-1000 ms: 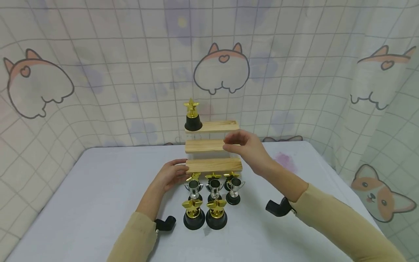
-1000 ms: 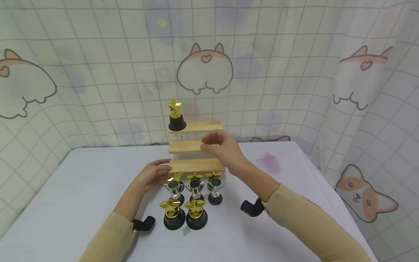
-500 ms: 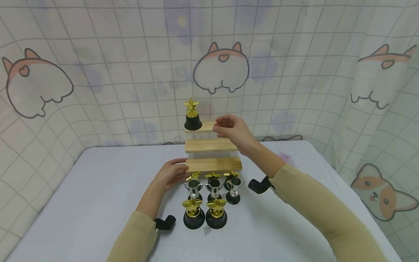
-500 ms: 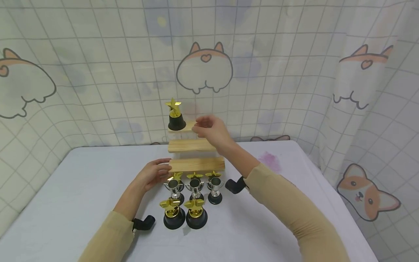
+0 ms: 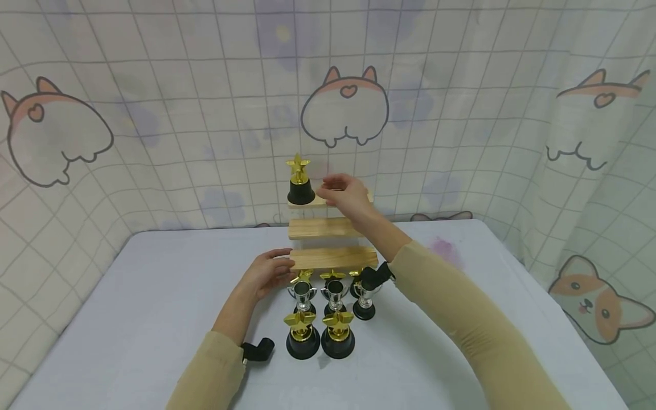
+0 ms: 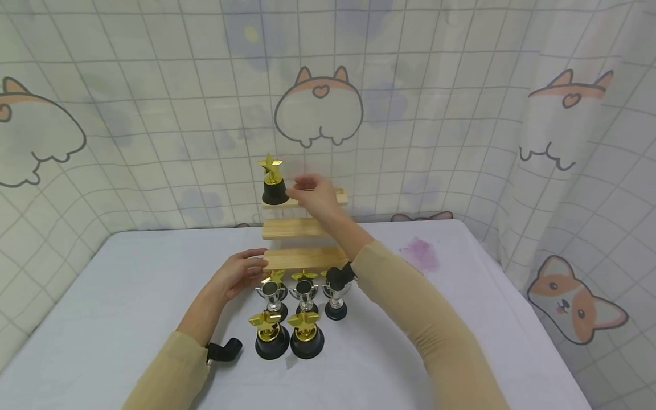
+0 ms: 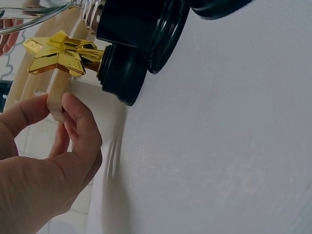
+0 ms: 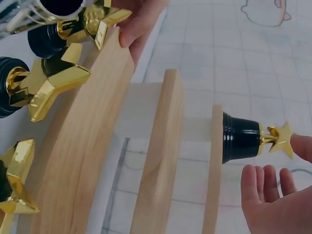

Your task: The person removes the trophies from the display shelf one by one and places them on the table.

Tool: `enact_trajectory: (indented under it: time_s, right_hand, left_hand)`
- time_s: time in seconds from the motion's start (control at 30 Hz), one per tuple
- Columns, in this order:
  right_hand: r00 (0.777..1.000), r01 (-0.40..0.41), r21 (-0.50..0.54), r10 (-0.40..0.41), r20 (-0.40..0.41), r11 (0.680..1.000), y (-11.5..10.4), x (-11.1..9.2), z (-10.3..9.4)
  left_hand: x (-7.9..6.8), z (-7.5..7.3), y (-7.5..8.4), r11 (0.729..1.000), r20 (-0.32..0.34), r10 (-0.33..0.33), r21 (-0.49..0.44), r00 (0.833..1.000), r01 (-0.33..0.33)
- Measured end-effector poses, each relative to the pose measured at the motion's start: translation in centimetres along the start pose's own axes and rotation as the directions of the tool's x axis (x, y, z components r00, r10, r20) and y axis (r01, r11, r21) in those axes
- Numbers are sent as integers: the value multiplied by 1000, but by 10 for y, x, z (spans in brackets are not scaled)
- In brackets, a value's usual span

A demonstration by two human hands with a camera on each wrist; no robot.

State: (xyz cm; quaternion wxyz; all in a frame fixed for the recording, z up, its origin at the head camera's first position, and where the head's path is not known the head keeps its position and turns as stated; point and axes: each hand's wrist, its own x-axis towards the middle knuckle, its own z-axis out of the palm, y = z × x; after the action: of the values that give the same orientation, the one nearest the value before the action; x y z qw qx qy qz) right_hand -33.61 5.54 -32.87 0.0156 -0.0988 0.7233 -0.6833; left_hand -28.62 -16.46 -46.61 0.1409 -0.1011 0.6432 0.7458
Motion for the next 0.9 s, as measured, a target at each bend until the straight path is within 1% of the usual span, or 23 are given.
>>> enact_trajectory:
  time_s: [0.13,0.3,0.4,0.63,0.9]
  right_hand:
    - [999,7,-22,-8,-32,1000,2,9,9]
    - [998,25,-148,-33,-52,989,7,21,21]
    - [997,30,-197,-44,-65,980,10,27,27]
    - [997,25,-196,-40,-73,980,13,33,39]
    - [992,62,-195,-81,-94,979,20,37,49]
  left_hand:
    - [0,-1,0,1000,5,-1,-4,1000,1]
    - [-1,-2,2,1000,7,6,-13,1000,-6]
    - [-1,-2,2,1000,8,11,-16,1000,-10]
    - [0,-2,1,1000,7,8,2,1000,-8]
    - [0,-3,-1,1000,13,5,11,1000,-5]
